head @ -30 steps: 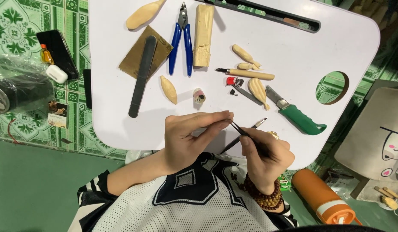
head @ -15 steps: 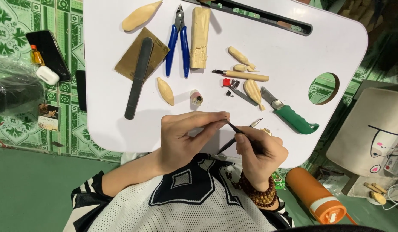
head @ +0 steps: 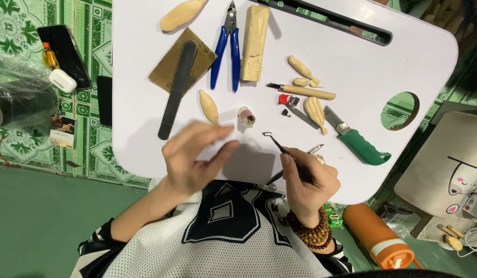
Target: Repairing a small red lighter by disassembling it and manipulating internal components using various hand tools.
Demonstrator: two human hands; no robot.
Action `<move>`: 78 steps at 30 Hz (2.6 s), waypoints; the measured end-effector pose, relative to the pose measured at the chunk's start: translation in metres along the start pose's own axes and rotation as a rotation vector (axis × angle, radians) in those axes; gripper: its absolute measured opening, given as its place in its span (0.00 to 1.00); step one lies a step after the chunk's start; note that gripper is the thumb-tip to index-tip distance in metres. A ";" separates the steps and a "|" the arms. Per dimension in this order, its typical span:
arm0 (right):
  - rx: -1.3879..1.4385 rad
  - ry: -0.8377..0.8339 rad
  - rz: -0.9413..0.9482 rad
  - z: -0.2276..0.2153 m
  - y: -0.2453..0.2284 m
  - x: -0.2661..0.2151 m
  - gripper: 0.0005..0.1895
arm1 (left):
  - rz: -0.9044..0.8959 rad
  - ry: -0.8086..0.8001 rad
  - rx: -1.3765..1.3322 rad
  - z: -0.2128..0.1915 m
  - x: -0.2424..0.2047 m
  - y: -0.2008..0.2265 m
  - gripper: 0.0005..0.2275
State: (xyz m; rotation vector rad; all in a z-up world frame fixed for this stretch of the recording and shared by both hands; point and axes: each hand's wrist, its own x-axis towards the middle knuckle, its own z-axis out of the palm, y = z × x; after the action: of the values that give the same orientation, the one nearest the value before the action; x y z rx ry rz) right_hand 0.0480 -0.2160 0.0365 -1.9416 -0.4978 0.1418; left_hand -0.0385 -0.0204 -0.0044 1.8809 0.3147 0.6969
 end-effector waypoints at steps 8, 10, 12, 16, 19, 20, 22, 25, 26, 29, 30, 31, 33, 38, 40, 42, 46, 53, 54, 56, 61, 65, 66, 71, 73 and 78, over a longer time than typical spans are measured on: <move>-0.103 -0.035 -0.046 0.012 -0.012 0.011 0.02 | 0.052 -0.185 0.218 0.008 0.025 -0.005 0.20; -0.137 -0.043 -0.067 0.012 -0.011 0.014 0.01 | 0.067 -0.175 0.231 0.011 0.026 -0.007 0.18; -0.178 -0.069 -0.112 0.011 -0.008 0.016 0.02 | 0.047 -0.187 0.225 0.010 0.026 -0.006 0.16; -0.163 -0.126 -0.293 0.013 -0.008 0.028 0.04 | 0.042 -0.206 0.238 0.012 0.019 -0.014 0.14; -0.226 -0.142 -0.404 0.013 -0.005 0.029 0.06 | 0.025 -0.191 0.215 0.012 0.018 -0.014 0.13; -0.239 -0.155 -0.451 0.014 -0.003 0.030 0.06 | 0.022 -0.185 0.206 0.013 0.018 -0.014 0.12; -0.253 -0.169 -0.494 0.014 -0.001 0.031 0.07 | 0.016 -0.179 0.197 0.013 0.017 -0.015 0.12; -0.269 -0.190 -0.556 0.015 -0.001 0.036 0.07 | 0.032 -0.186 0.195 0.014 0.016 -0.017 0.11; -0.247 -0.218 -0.547 0.014 -0.003 0.038 0.07 | 0.031 -0.185 0.193 0.014 0.017 -0.016 0.11; -0.223 -0.253 -0.527 0.013 -0.006 0.041 0.07 | 0.035 -0.181 0.192 0.015 0.017 -0.016 0.11; -0.221 -0.260 -0.516 0.012 -0.007 0.042 0.07 | 0.039 -0.177 0.193 0.015 0.016 -0.016 0.11; -0.221 -0.259 -0.516 0.011 -0.008 0.042 0.07 | 0.040 -0.178 0.193 0.015 0.017 -0.016 0.11; -0.218 -0.288 -0.450 0.007 -0.010 0.042 0.08 | 0.062 -0.189 0.211 0.014 0.017 -0.017 0.11; -0.286 -0.360 -0.405 -0.001 -0.021 0.053 0.07 | 0.053 -0.200 0.203 0.015 0.014 -0.018 0.11; -0.310 -0.387 -0.403 -0.005 -0.022 0.057 0.07 | 0.052 -0.206 0.202 0.015 0.014 -0.018 0.11; -0.336 -0.447 -0.398 -0.010 -0.022 0.059 0.07 | 0.068 -0.211 0.218 0.015 0.014 -0.018 0.11; -0.356 -0.518 -0.366 -0.015 -0.032 0.068 0.06 | 0.076 -0.221 0.226 0.015 0.015 -0.017 0.12; -0.416 -0.613 -0.370 -0.014 -0.046 0.082 0.03 | 0.082 -0.220 0.252 0.017 0.015 -0.015 0.12; -0.419 -0.622 -0.372 -0.013 -0.047 0.083 0.04 | 0.078 -0.220 0.253 0.017 0.015 -0.015 0.12; -0.428 -0.623 -0.379 -0.012 -0.048 0.085 0.04 | 0.067 -0.214 0.245 0.018 0.014 -0.015 0.12; -0.449 -0.629 -0.390 -0.012 -0.049 0.086 0.03 | 0.056 -0.209 0.230 0.019 0.014 -0.016 0.12; -0.431 -0.612 -0.317 -0.013 -0.048 0.084 0.03 | 0.066 -0.199 0.245 0.019 0.014 -0.017 0.12; -0.423 -0.606 -0.300 -0.014 -0.048 0.083 0.04 | 0.068 -0.195 0.250 0.019 0.013 -0.018 0.11; -0.449 -0.600 -0.274 -0.023 -0.050 0.080 0.05 | 0.051 -0.202 0.235 0.018 0.015 -0.017 0.12; -0.448 -0.584 -0.242 -0.027 -0.052 0.078 0.06 | 0.046 -0.204 0.231 0.015 0.018 -0.012 0.12; -0.484 -0.504 -0.163 -0.028 -0.058 0.072 0.10 | -0.014 -0.261 0.222 0.009 0.026 0.000 0.13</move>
State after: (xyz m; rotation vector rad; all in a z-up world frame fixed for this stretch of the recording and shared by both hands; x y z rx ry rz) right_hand 0.1066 -0.1912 0.1096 -2.3250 -1.1017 0.4453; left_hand -0.0128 -0.0140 0.0015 2.1505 0.2446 0.4126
